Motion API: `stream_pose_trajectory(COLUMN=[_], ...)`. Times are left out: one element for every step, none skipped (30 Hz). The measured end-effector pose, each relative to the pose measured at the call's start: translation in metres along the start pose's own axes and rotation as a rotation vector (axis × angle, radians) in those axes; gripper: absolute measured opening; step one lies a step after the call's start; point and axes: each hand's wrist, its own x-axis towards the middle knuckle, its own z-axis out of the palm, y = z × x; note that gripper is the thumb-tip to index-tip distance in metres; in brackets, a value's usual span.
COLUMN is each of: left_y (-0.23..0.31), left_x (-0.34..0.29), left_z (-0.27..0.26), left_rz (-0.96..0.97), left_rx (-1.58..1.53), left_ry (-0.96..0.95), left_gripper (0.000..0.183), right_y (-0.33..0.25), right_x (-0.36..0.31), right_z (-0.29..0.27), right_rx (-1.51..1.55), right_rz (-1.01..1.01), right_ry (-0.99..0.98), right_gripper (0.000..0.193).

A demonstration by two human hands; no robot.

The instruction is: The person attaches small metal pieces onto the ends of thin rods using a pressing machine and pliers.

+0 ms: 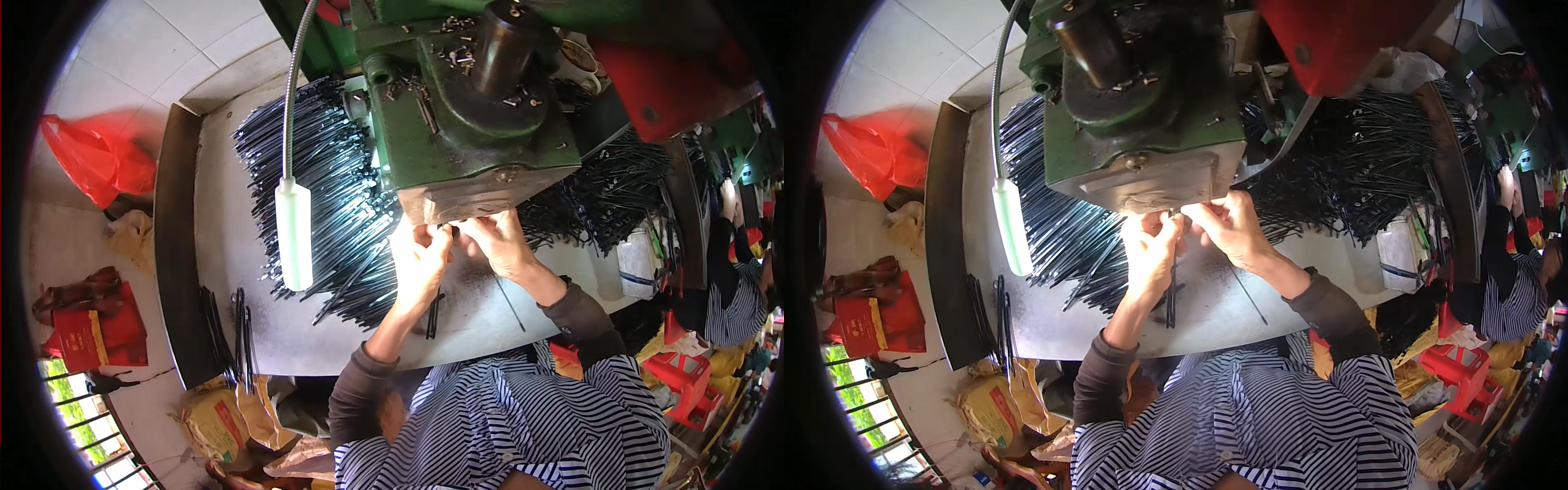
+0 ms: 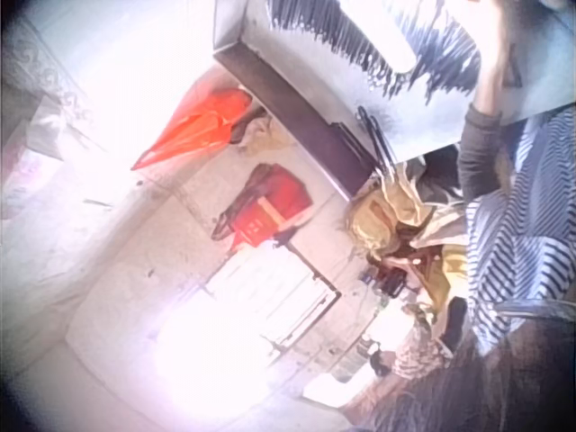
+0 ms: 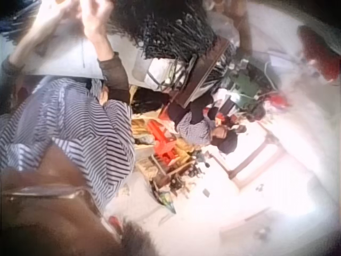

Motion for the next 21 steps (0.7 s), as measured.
stream_pose_trajectory(left_y=[0.002,0.003,0.002,0.001,0.0,0.0,0.0,0.0,0.002,0.006,0.007,0.007,0.006,0.007,0.005,0.003,0.002,0.002,0.004,0.005,0.005], left_x=[0.0,0.0,0.0,0.002,0.002,0.002,0.002,0.002,0.001,0.001,0.002,0.002,0.002,0.002,0.004,0.005,0.006,0.006,0.005,0.005,0.007], left_z=[0.001,0.001,0.001,0.001,0.001,0.0,-0.001,-0.002,-0.002,-0.001,-0.001,0.001,0.002,0.003,0.0,-0.003,-0.006,-0.006,-0.005,-0.004,-0.005], left_rz=[0.018,0.036,0.037,0.033,0.029,0.029,0.01,-0.01,-0.009,-0.03,-0.052,-0.052,-0.043,-0.034,-0.033,-0.056,-0.079,-0.078,-0.072,-0.067,-0.066], left_rx=[0.001,0.002,0.002,0.024,0.046,0.045,0.052,0.059,0.058,0.064,0.069,0.071,-0.001,-0.072,-0.072,-0.073,-0.075,-0.074,-0.079,-0.085,-0.085], left_ry=[-0.007,-0.013,-0.009,-0.016,-0.024,-0.022,-0.022,-0.022,-0.021,-0.015,-0.01,-0.008,-0.003,0.001,0.003,-0.033,-0.069,-0.069,-0.07,-0.073,-0.074], left_gripper=[0.013,0.015,0.015,0.016,0.018,0.018,0.019,0.02,0.02,0.021,0.021,0.021,0.021,0.02,0.02,0.013,0.018,0.018,0.018,0.017,0.017], right_y=[-0.003,-0.004,-0.003,-0.001,0.0,-0.001,-0.001,-0.002,-0.002,-0.001,0.0,0.002,0.003,0.003,0.003,0.002,0.0,-0.003,-0.007,-0.01,-0.014], right_x=[-0.001,-0.001,0.0,0.0,0.0,0.0,0.001,0.001,0.002,0.002,0.003,0.003,0.003,0.004,0.004,0.005,0.006,0.006,0.005,0.005,0.006], right_z=[0.001,0.001,0.001,0.0,0.0,0.0,0.001,0.001,0.001,-0.001,-0.002,-0.004,-0.005,-0.005,-0.006,-0.006,-0.005,-0.005,-0.004,-0.003,-0.007], right_rx=[0.014,0.028,0.029,0.053,0.077,0.076,0.064,0.051,0.049,0.023,-0.004,-0.002,0.011,0.023,0.024,0.024,0.024,0.024,-0.009,-0.042,-0.043], right_rz=[-0.007,-0.014,-0.013,-0.005,0.003,0.003,0.006,0.008,0.008,0.024,0.039,0.04,0.059,0.078,0.077,0.076,0.075,0.075,0.094,0.113,0.113], right_ry=[0.015,0.03,0.026,0.031,0.036,0.034,0.019,0.004,0.002,-0.005,-0.013,-0.014,-0.01,-0.006,-0.008,-0.022,-0.035,-0.036,-0.032,-0.027,-0.026], right_gripper=[0.015,0.014,0.014,0.014,0.013,0.013,0.013,0.013,0.013,0.013,0.014,0.014,0.014,0.014,0.014,0.014,0.015,0.015,0.015,0.014,0.014])
